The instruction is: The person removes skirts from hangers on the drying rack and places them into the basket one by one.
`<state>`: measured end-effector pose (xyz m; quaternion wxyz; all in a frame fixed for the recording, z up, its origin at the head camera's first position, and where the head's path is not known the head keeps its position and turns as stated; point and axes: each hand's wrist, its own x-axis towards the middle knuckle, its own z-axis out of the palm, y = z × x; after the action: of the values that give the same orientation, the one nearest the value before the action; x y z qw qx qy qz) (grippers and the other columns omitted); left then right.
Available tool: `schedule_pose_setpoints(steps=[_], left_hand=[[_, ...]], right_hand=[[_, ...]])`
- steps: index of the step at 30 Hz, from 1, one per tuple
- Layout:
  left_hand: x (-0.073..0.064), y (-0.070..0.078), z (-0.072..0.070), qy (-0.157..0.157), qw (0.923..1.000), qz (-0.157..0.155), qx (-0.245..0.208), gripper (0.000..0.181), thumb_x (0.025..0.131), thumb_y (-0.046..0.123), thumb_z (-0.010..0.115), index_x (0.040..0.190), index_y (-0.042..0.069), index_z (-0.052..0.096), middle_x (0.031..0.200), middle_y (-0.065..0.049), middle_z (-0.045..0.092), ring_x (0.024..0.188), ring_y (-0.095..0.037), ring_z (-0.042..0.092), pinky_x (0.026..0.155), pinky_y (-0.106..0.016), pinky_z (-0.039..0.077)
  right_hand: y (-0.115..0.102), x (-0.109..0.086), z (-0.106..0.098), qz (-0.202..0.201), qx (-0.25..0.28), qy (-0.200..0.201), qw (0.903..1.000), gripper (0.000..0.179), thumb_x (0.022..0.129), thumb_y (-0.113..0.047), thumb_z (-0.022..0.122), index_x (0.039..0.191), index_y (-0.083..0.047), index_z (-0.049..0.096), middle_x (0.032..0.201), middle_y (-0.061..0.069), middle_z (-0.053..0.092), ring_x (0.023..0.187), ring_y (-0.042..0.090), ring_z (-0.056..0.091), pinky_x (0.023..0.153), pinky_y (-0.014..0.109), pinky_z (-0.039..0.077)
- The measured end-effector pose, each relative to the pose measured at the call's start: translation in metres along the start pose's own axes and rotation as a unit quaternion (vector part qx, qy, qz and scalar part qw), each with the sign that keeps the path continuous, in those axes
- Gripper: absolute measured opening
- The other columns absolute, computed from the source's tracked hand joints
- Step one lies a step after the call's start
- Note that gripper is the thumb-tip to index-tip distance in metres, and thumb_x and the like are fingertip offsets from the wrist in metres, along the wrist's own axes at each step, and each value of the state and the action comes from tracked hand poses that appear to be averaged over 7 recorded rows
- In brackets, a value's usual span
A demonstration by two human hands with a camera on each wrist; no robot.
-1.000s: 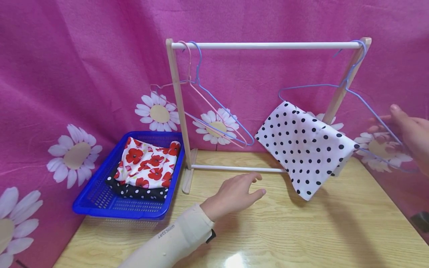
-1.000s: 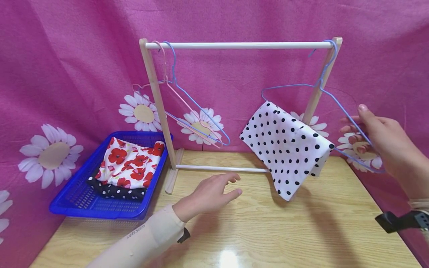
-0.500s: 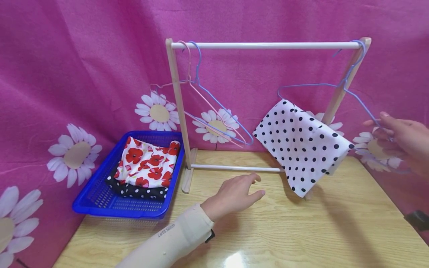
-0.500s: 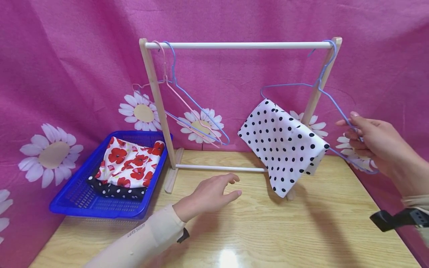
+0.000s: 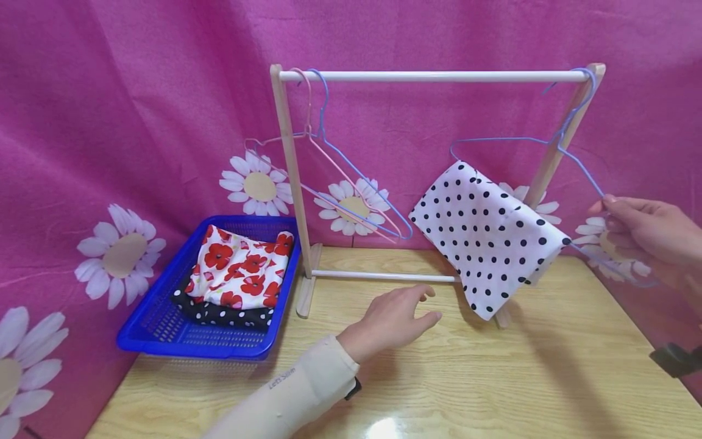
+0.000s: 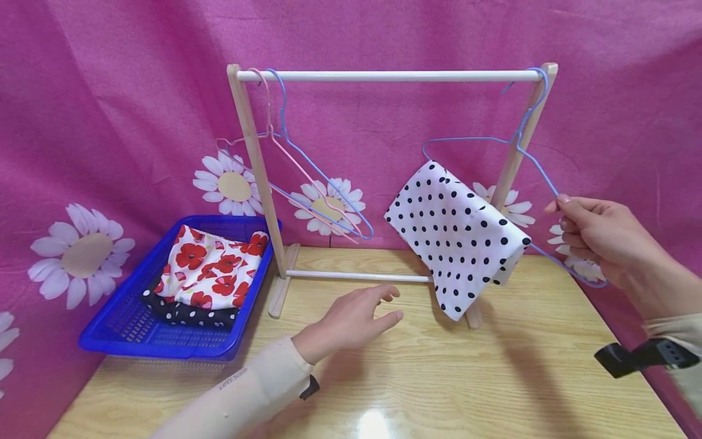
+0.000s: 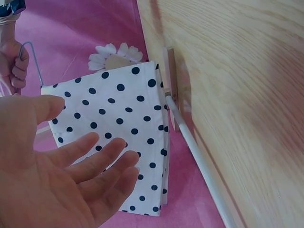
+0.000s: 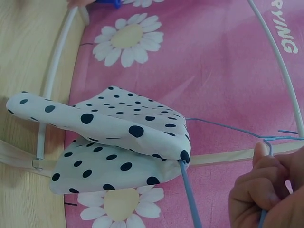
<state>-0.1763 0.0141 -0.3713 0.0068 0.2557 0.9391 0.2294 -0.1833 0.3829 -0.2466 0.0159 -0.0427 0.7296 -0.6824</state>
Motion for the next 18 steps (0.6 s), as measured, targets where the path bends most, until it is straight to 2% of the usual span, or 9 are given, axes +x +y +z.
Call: schedule_pose_setpoints(steps=[3, 6, 10, 13, 16, 18], left_hand=[[0.0011, 0.0016, 0.0008, 0.004, 0.9999, -0.004, -0.009, 0.041, 0.100, 0.048, 0.057, 0.135, 0.025, 0.060, 0.129, 0.005, 0.069, 0.116, -0.011, 0.066, 0.090, -0.034, 0.054], [0.0022, 0.0026, 0.0018, 0.009, 0.9999, -0.007, -0.013, 0.041, 0.100, 0.049, 0.057, 0.134, 0.026, 0.060, 0.129, 0.006, 0.069, 0.115, -0.011, 0.066, 0.089, -0.033, 0.054], [0.0033, 0.0027, 0.0031, 0.017, 0.9997, -0.007, -0.015, 0.039, 0.099, 0.048, 0.057, 0.132, 0.026, 0.061, 0.128, 0.006, 0.070, 0.114, -0.012, 0.067, 0.088, -0.032, 0.054], [0.0039, 0.0022, 0.0038, 0.020, 0.9996, -0.007, -0.016, 0.039, 0.100, 0.048, 0.058, 0.132, 0.026, 0.061, 0.127, 0.006, 0.070, 0.113, -0.012, 0.068, 0.088, -0.032, 0.054], [0.0042, 0.0013, 0.0042, 0.018, 0.9996, -0.010, -0.018, 0.040, 0.100, 0.048, 0.058, 0.132, 0.026, 0.061, 0.128, 0.006, 0.070, 0.114, -0.012, 0.067, 0.090, -0.033, 0.053], [0.0043, 0.0006, 0.0044, 0.015, 0.9996, -0.013, -0.020, 0.039, 0.100, 0.048, 0.058, 0.132, 0.026, 0.061, 0.128, 0.005, 0.070, 0.115, -0.013, 0.067, 0.090, -0.033, 0.053]], right_hand=[[0.0010, 0.0005, 0.0007, 0.001, 0.004, -0.006, 1.0000, 0.041, 0.110, -0.025, 0.041, 0.088, -0.021, 0.076, 0.060, -0.006, 0.033, 0.056, 0.018, 0.011, 0.050, 0.035, 0.006], [0.0025, 0.0004, 0.0017, -0.007, 0.015, -0.028, 0.9995, 0.042, 0.111, -0.024, 0.038, 0.090, -0.018, 0.073, 0.064, -0.001, 0.024, 0.056, 0.019, 0.007, 0.051, 0.035, 0.000], [0.0030, 0.0000, 0.0027, -0.006, 0.000, -0.036, 0.9993, 0.040, 0.111, -0.026, 0.037, 0.091, -0.019, 0.071, 0.067, 0.002, 0.020, 0.056, 0.019, 0.006, 0.050, 0.035, -0.001], [0.0027, -0.0004, 0.0030, 0.004, -0.008, -0.029, 0.9995, 0.039, 0.110, -0.029, 0.039, 0.091, -0.020, 0.072, 0.064, 0.000, 0.026, 0.056, 0.019, 0.008, 0.051, 0.036, 0.001], [0.0029, -0.0003, 0.0042, 0.008, 0.009, -0.024, 0.9996, 0.039, 0.110, -0.029, 0.041, 0.090, -0.019, 0.073, 0.062, -0.005, 0.037, 0.056, 0.018, 0.010, 0.052, 0.035, 0.004], [0.0031, 0.0000, 0.0055, 0.011, 0.020, -0.020, 0.9995, 0.039, 0.109, -0.028, 0.041, 0.090, -0.018, 0.074, 0.062, -0.008, 0.044, 0.055, 0.017, 0.013, 0.045, 0.031, 0.011]])
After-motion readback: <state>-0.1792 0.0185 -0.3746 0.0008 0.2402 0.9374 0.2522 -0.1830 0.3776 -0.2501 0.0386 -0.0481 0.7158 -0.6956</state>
